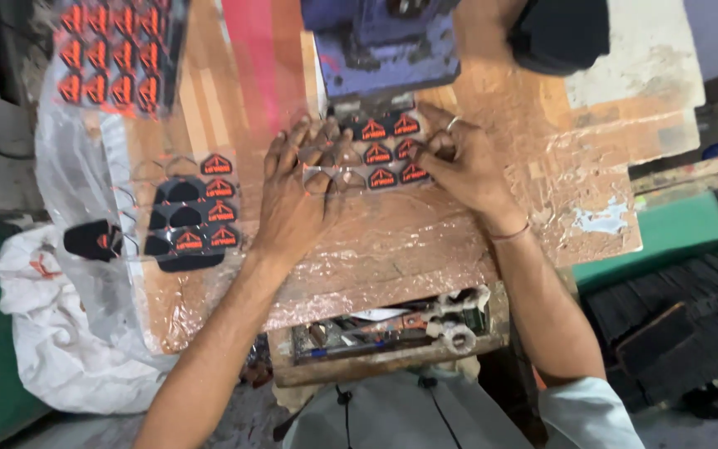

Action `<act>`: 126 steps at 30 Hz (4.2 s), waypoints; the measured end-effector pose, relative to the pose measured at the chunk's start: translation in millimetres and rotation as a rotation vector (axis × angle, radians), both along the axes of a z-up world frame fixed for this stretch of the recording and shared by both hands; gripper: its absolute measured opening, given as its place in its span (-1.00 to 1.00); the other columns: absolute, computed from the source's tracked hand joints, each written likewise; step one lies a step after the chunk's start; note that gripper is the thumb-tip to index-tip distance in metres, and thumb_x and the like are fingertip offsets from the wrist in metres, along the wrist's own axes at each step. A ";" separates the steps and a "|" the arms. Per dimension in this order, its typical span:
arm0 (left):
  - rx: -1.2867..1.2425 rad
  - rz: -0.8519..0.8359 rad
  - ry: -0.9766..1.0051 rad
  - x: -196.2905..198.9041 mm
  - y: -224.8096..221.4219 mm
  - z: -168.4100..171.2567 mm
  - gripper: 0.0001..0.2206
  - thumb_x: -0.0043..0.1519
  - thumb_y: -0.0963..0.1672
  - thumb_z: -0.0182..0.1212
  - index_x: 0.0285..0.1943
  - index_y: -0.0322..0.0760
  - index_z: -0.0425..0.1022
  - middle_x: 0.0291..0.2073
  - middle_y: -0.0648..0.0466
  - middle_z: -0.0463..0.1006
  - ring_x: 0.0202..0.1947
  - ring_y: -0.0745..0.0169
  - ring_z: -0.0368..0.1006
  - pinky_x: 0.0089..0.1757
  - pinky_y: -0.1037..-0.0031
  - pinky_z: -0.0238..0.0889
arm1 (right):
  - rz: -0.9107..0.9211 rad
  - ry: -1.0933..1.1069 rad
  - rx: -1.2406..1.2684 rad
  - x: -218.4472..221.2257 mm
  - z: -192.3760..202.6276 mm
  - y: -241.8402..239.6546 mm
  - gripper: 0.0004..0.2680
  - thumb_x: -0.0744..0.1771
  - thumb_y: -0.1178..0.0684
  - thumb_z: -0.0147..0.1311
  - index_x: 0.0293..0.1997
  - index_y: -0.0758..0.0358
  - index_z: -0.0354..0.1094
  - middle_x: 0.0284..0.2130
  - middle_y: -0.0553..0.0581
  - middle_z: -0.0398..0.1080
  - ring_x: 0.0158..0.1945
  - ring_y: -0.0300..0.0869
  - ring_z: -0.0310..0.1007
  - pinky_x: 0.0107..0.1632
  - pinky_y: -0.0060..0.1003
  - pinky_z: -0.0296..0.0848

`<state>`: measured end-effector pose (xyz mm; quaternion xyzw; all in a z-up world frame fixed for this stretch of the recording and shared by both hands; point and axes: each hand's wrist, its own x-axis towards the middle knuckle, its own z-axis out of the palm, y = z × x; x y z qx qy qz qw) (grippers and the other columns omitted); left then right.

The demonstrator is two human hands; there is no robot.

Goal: Applying branded patches to fabric panels using a heat press machine.

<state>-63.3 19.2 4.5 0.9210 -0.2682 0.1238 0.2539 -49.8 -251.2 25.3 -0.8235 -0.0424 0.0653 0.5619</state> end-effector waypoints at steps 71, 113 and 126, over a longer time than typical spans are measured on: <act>-0.759 0.331 0.360 -63.5 128.3 -13.7 -0.56 0.23 -0.11 0.41 0.23 -0.44 0.46 -0.01 -0.04 0.60 0.00 0.23 0.50 0.09 0.47 0.36 | 0.488 -0.426 -0.066 -135.3 45.0 16.0 -0.88 0.24 0.15 0.16 -0.22 0.32 0.47 -0.15 0.26 0.48 0.06 0.10 0.51 0.14 -0.07 0.50; -0.473 0.278 0.726 -4.1 95.7 30.3 -0.53 0.04 -0.09 0.47 0.12 -0.37 0.52 -0.21 0.06 0.66 -0.25 0.31 0.55 -0.21 0.45 0.44 | -0.107 -0.505 -0.708 48.7 61.4 -142.8 -0.80 0.22 0.18 0.29 -0.11 0.25 0.55 -0.07 0.23 0.55 0.02 0.10 0.51 0.11 -0.09 0.49; -0.340 0.621 0.922 -17.5 223.5 -75.9 -0.70 0.17 -0.05 0.47 -0.28 -0.48 0.66 -0.63 -0.05 0.60 -0.60 0.28 0.39 -0.49 0.42 0.23 | -0.399 -0.844 -1.255 -64.1 58.4 -65.3 -0.71 0.31 0.17 -0.02 0.16 0.29 0.39 -0.13 0.30 0.49 -0.22 0.07 0.50 -0.25 -0.08 0.46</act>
